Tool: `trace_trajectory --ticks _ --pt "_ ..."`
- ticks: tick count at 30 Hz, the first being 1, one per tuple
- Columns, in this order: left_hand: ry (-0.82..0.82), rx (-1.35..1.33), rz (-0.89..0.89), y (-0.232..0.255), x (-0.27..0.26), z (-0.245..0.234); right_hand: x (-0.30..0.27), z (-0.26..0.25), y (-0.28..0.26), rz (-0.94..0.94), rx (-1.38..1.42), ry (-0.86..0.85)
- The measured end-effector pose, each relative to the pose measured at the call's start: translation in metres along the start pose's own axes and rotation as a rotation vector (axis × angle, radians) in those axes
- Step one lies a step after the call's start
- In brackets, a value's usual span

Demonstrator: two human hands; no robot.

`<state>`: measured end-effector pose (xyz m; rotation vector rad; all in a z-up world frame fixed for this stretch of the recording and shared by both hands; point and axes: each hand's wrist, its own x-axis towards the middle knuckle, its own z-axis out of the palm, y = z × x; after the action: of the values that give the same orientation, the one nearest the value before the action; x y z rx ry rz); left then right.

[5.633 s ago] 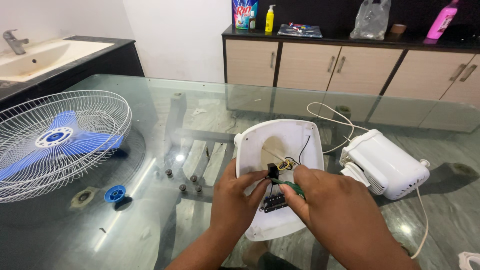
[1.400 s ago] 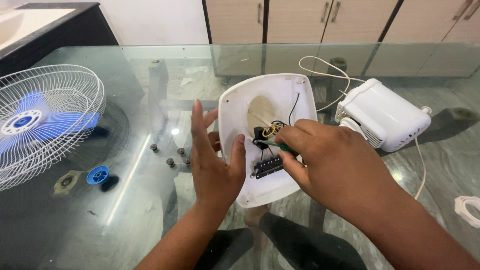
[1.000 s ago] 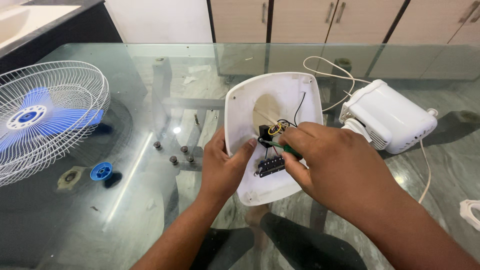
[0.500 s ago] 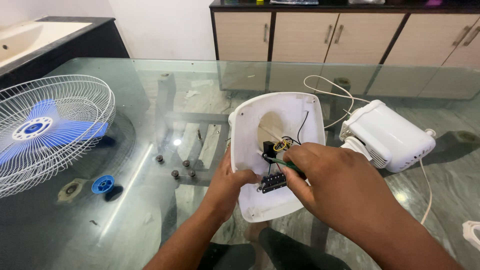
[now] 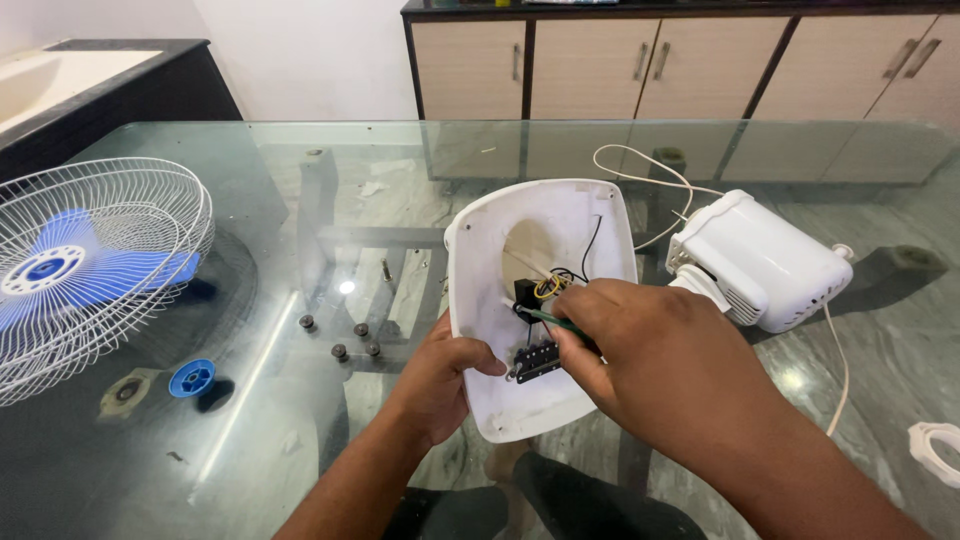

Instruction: The person uses a screwdriver to adjust wires and components inside a white plastic housing on a glass table. They then attach a black plastic cover to the housing.

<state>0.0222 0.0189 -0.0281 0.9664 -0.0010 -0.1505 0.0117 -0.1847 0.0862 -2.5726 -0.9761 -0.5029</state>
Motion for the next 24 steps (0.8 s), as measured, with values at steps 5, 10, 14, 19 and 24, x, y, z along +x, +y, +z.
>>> trace_trajectory --ticks 5,10,14,19,24 --pt "-0.032 0.002 0.037 0.002 -0.002 0.003 0.002 -0.003 -0.001 0.055 -0.037 -0.062" --pt "0.007 0.011 0.012 0.003 0.001 -0.001 0.002 0.004 0.006 0.024 -0.036 -0.065" --pt "0.004 0.003 -0.009 -0.005 0.001 -0.003 -0.005 0.007 0.009 -0.102 -0.031 0.022" --pt "-0.053 0.011 0.016 -0.01 0.0 0.001 -0.003 0.005 0.006 0.009 -0.071 -0.05" --pt "-0.091 -0.006 0.043 -0.015 0.001 -0.003 -0.002 0.009 0.001 0.125 -0.193 -0.163"
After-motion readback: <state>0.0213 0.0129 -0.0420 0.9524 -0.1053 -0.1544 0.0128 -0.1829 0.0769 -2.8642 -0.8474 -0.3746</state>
